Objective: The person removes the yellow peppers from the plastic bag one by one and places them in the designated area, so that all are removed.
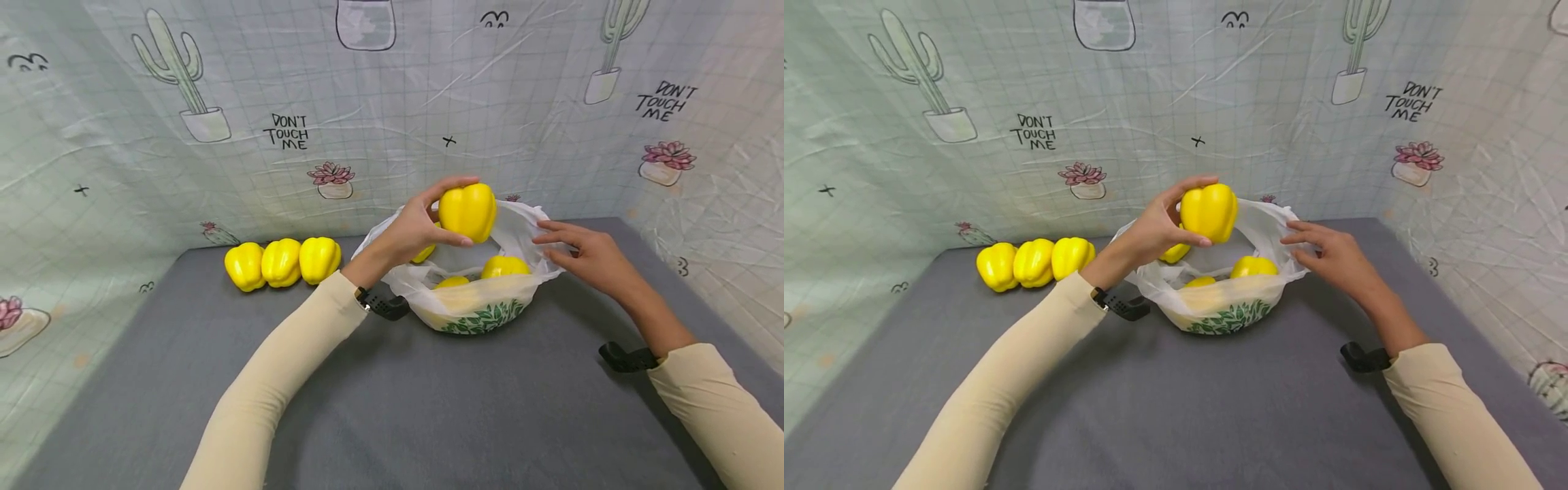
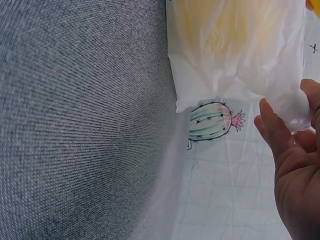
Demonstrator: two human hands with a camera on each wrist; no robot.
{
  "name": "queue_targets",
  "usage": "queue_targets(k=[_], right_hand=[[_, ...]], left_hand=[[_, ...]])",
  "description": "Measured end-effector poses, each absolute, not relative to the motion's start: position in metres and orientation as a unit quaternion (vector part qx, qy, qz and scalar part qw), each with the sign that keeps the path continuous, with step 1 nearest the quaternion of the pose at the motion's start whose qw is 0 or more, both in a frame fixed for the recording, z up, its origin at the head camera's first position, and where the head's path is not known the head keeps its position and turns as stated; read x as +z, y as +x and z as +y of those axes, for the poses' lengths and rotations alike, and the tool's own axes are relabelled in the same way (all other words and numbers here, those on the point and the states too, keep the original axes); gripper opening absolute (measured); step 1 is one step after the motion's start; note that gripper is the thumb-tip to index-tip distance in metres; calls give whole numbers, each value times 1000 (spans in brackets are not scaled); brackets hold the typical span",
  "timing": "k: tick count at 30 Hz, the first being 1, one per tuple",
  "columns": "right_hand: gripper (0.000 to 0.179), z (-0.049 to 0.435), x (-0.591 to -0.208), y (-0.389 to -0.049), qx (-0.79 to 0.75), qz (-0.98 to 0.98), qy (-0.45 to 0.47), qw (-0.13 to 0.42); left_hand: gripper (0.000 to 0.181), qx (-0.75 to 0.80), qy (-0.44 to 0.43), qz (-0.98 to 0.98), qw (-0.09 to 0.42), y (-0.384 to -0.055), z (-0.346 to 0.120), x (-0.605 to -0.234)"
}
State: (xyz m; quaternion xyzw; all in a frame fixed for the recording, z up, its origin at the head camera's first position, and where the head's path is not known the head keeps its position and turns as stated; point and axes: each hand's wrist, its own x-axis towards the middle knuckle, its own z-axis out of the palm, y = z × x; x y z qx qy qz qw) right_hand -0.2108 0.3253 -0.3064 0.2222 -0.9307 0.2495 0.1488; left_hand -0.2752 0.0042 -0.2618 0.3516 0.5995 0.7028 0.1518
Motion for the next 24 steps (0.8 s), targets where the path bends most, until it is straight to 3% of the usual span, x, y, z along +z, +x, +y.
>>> queue_targets(k=[24], right_hand=[[28, 321, -305, -212, 247, -933, 225, 133]], left_hand=[[88, 689, 315, 638, 138, -246, -65, -271]])
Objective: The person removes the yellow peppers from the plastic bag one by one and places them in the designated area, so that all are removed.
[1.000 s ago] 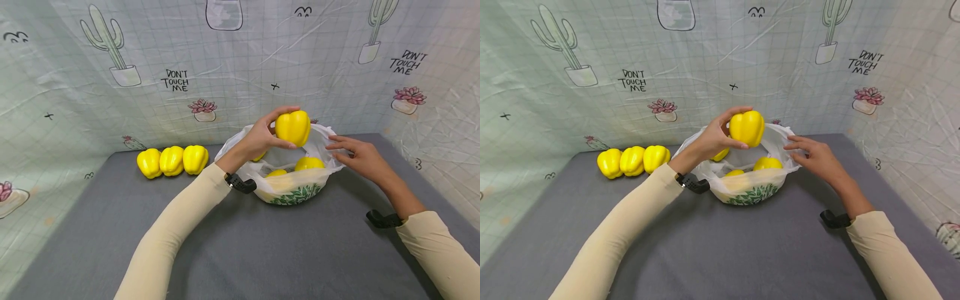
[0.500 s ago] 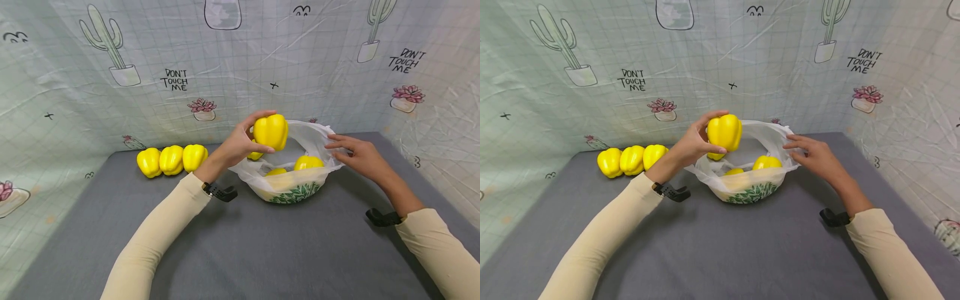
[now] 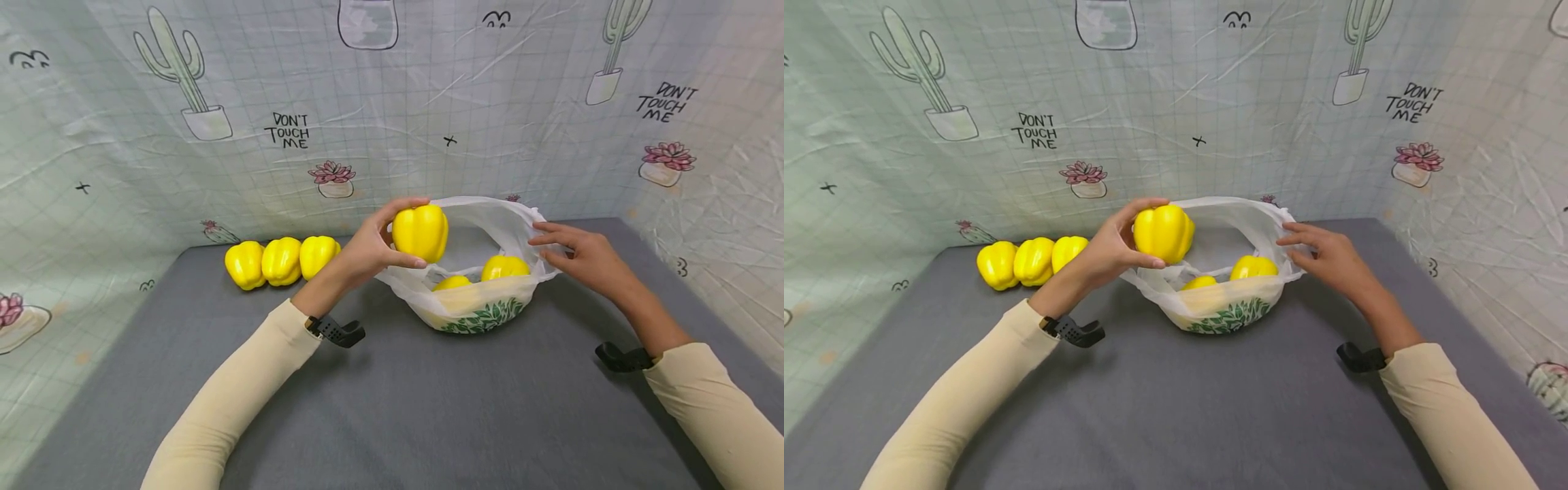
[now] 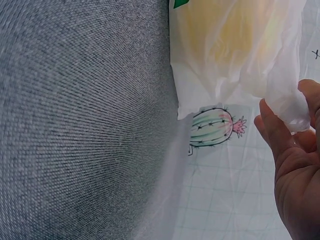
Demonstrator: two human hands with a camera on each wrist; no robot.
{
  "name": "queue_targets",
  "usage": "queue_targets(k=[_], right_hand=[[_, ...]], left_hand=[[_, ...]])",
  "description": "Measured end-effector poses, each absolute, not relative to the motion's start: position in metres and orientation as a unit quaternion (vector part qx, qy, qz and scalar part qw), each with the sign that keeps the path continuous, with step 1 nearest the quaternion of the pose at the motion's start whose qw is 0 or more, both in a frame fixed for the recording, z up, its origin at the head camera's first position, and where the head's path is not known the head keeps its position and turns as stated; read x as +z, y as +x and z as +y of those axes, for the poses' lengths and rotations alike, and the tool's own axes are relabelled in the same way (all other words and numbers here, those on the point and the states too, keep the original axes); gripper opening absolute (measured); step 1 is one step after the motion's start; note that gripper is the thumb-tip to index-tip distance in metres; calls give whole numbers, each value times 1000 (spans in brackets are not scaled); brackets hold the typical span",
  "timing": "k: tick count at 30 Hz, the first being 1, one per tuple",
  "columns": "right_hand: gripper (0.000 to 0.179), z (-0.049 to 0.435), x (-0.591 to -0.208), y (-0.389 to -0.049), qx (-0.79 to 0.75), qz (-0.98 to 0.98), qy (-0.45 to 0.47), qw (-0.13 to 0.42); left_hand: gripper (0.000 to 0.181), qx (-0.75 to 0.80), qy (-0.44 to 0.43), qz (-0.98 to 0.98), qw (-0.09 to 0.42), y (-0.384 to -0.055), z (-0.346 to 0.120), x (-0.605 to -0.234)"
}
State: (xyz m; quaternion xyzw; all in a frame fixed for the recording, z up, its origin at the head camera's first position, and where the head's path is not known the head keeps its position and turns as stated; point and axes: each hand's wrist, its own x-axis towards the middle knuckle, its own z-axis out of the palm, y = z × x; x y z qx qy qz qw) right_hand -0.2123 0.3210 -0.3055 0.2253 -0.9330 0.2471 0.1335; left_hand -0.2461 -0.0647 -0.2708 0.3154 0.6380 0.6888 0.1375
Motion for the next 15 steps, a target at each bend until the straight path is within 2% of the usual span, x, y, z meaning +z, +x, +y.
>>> queue_targets(k=[15], right_hand=[[28, 321, -310, -212, 253, -931, 226, 135]], left_hand=[[89, 679, 300, 659, 123, -233, -83, -272]])
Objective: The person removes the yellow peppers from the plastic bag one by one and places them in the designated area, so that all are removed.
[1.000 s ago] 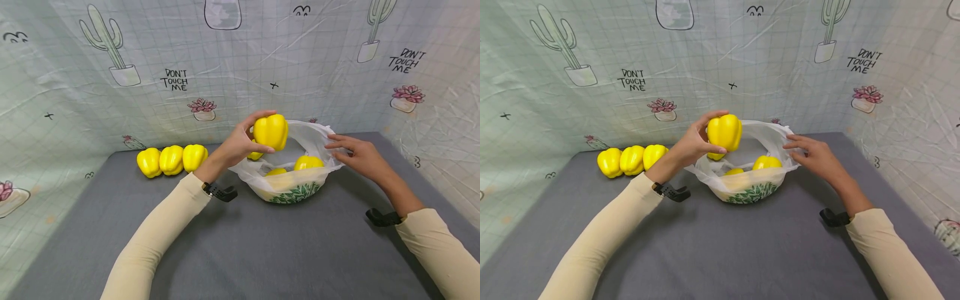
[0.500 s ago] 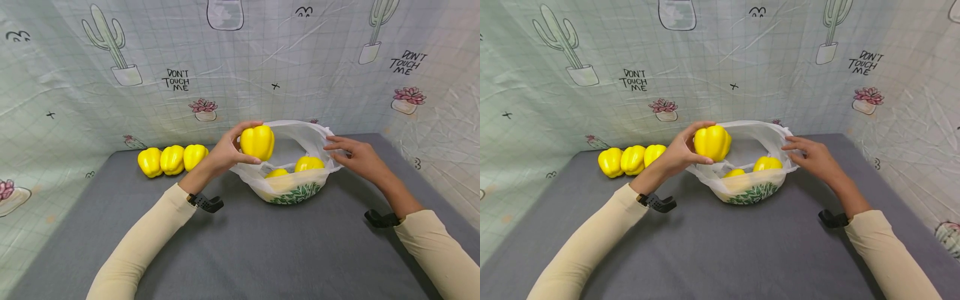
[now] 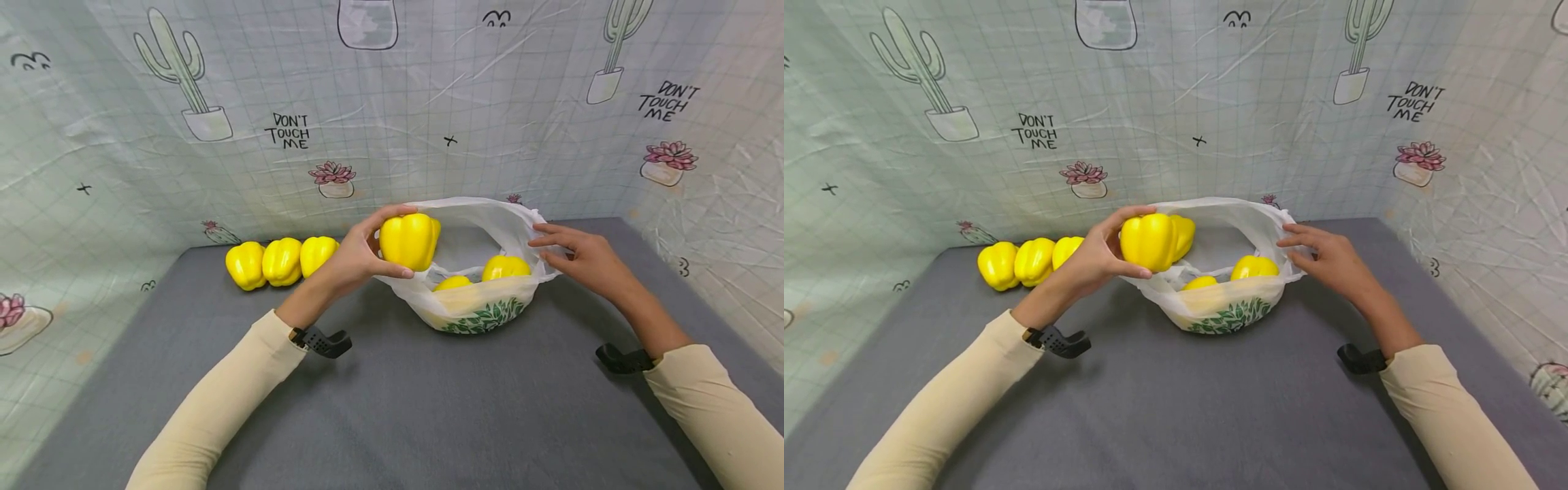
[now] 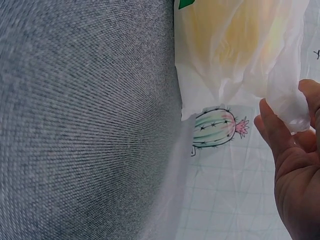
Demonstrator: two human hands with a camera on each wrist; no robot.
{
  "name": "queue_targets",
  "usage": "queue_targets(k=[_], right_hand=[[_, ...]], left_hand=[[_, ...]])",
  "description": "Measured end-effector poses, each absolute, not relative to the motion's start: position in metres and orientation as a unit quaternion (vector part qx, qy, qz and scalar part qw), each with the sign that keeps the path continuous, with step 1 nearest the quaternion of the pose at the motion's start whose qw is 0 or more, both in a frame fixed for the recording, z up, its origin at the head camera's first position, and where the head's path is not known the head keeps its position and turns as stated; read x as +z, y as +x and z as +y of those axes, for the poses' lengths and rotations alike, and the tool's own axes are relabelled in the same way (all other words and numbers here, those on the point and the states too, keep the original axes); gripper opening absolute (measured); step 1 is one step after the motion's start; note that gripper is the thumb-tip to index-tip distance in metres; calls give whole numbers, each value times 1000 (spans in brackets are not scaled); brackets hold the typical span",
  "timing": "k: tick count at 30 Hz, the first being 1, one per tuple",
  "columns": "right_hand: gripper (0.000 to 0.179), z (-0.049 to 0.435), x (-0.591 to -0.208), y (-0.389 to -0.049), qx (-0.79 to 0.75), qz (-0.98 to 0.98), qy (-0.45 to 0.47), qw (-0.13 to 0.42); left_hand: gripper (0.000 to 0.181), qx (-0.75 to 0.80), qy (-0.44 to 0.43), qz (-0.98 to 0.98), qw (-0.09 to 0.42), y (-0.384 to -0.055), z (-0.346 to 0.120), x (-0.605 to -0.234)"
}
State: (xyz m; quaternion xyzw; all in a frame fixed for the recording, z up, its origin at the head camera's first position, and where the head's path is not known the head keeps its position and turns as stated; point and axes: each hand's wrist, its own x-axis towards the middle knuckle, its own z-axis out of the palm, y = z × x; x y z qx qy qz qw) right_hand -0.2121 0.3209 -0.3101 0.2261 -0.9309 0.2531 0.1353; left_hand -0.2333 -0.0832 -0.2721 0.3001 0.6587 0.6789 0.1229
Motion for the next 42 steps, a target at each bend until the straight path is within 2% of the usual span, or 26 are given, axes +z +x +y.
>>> queue_targets(k=[12, 32, 42], right_hand=[[28, 323, -312, -214, 255, -927, 236, 139], [29, 321, -313, -213, 252, -927, 241, 138], [28, 320, -312, -214, 250, -927, 242, 141]], left_hand=[[88, 668, 295, 674, 108, -229, -96, -275], [89, 702, 268, 649, 117, -226, -110, -277], [90, 725, 252, 638, 53, -221, -127, -275]])
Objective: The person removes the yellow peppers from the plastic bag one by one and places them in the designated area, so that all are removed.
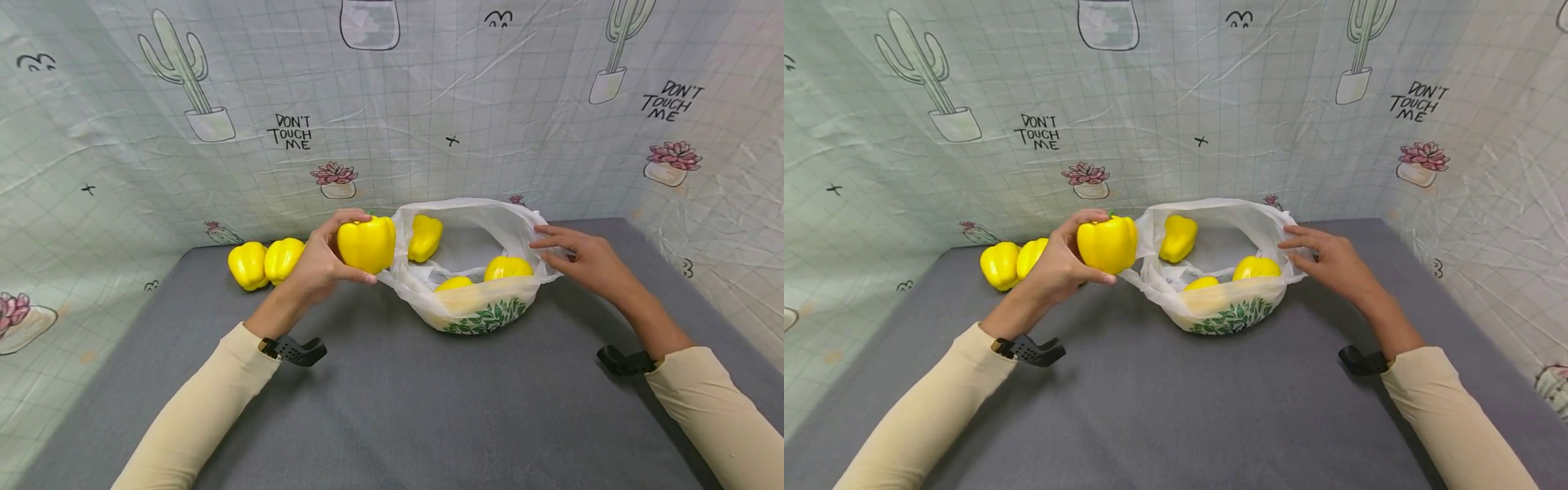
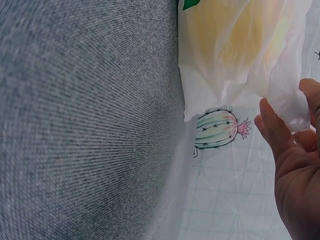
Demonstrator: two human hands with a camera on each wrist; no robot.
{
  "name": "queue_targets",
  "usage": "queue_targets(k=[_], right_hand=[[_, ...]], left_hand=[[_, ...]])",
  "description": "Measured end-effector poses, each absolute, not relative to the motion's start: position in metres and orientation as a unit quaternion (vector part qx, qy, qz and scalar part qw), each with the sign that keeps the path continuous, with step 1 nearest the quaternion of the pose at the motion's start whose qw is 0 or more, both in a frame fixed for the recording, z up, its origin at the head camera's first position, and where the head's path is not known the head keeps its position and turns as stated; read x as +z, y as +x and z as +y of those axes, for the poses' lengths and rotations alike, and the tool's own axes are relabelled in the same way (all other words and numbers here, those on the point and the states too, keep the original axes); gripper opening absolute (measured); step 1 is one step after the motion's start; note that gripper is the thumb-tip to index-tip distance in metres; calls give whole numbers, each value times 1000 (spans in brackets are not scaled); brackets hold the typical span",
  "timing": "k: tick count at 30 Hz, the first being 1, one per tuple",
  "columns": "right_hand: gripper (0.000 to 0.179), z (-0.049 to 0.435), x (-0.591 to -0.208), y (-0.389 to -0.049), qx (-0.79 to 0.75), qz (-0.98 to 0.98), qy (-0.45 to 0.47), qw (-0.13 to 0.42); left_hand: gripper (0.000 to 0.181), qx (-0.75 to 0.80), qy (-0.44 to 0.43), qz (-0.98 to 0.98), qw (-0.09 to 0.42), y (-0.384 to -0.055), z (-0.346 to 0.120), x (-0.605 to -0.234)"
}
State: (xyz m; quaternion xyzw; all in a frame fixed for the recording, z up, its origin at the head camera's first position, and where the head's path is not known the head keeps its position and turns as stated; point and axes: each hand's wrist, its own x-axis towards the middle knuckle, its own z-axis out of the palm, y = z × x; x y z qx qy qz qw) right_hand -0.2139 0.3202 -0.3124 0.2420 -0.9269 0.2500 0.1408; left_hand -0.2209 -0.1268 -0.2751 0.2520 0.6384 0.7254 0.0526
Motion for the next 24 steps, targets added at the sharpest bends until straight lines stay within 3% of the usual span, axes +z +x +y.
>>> queue_targets(k=[11, 17, 24], right_hand=[[29, 316, -312, -214, 250, -928, 241, 137], [29, 316, -310, -213, 247, -928, 242, 140], [29, 317, -309, -212, 244, -931, 232, 139]], left_hand=[[86, 723, 197, 662, 13, -216, -159, -273], [85, 715, 157, 681, 35, -212, -180, -273], [88, 707, 169, 684, 55, -204, -205, -275]])
